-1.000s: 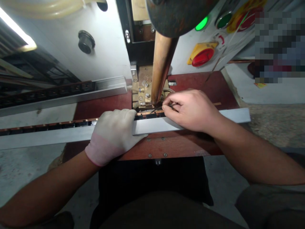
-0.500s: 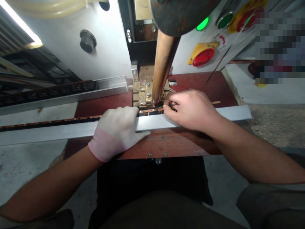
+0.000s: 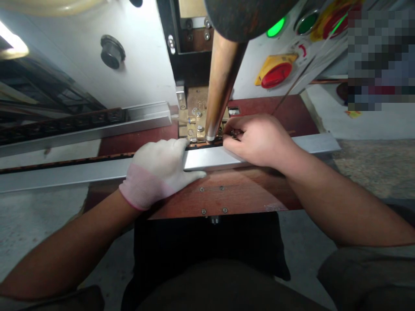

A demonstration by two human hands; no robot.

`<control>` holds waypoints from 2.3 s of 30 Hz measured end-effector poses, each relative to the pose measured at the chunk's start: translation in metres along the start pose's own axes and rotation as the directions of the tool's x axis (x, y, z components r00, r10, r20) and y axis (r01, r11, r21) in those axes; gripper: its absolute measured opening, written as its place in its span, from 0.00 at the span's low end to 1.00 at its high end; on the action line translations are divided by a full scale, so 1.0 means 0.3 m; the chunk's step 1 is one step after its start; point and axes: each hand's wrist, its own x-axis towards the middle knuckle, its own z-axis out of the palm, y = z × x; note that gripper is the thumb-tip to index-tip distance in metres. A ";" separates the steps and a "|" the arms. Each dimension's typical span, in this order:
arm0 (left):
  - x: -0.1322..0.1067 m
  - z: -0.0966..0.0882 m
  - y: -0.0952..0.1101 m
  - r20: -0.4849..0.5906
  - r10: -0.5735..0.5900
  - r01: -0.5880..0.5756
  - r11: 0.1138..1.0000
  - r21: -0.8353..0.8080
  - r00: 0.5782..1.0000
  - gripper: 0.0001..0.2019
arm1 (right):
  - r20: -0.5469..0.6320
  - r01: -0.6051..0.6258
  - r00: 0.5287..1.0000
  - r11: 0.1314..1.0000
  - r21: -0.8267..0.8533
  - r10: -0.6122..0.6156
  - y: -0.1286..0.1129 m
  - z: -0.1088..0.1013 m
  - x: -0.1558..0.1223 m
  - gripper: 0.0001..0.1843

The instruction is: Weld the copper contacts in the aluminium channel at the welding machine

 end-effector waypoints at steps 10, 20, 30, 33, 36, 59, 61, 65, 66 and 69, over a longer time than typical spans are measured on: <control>-0.041 0.008 -0.066 -0.015 0.002 -0.003 0.999 -0.039 1.000 0.33 | 0.017 0.020 1.000 1.000 0.024 -0.021 0.011 -0.002 -0.006 0.13; -0.057 0.009 -0.082 0.006 -0.077 0.077 0.997 0.010 0.997 0.36 | 0.004 0.038 0.999 0.999 0.033 -0.038 0.020 -0.004 -0.015 0.09; -0.056 0.008 -0.093 0.008 -0.053 0.053 0.998 0.019 0.999 0.32 | -0.035 0.026 0.999 0.999 0.027 -0.025 0.027 0.000 -0.017 0.08; -0.060 0.008 -0.085 0.005 -0.045 0.045 0.999 0.016 0.999 0.34 | -0.047 0.009 0.999 1.000 0.023 -0.008 0.026 -0.007 -0.020 0.07; -0.068 0.016 -0.054 -0.035 -0.035 0.035 0.999 0.014 0.999 0.35 | -0.026 0.031 0.999 0.998 0.048 -0.030 0.015 -0.016 -0.028 0.09; -0.072 0.041 0.031 -0.103 -0.006 0.008 1.000 0.019 0.995 0.42 | -0.050 0.179 0.983 0.981 0.075 -0.175 -0.013 0.009 -0.052 0.15; -0.075 0.043 0.033 -0.116 -0.002 0.004 1.000 0.012 0.993 0.42 | -0.061 0.194 0.980 0.979 0.068 -0.190 -0.014 0.012 -0.055 0.16; -0.077 0.044 0.033 -0.128 0.003 -0.004 1.000 -0.009 0.992 0.40 | -0.055 0.191 0.981 0.980 0.063 -0.188 -0.015 0.012 -0.056 0.15; -0.076 0.043 0.032 -0.125 -0.001 -0.001 1.000 -0.011 0.992 0.40 | -0.050 0.187 0.982 0.980 0.061 -0.184 -0.015 0.012 -0.056 0.14; -0.073 0.039 0.030 -0.116 -0.004 0.003 1.000 -0.009 0.993 0.40 | -0.048 0.174 0.984 0.984 0.045 -0.172 -0.012 0.012 -0.055 0.13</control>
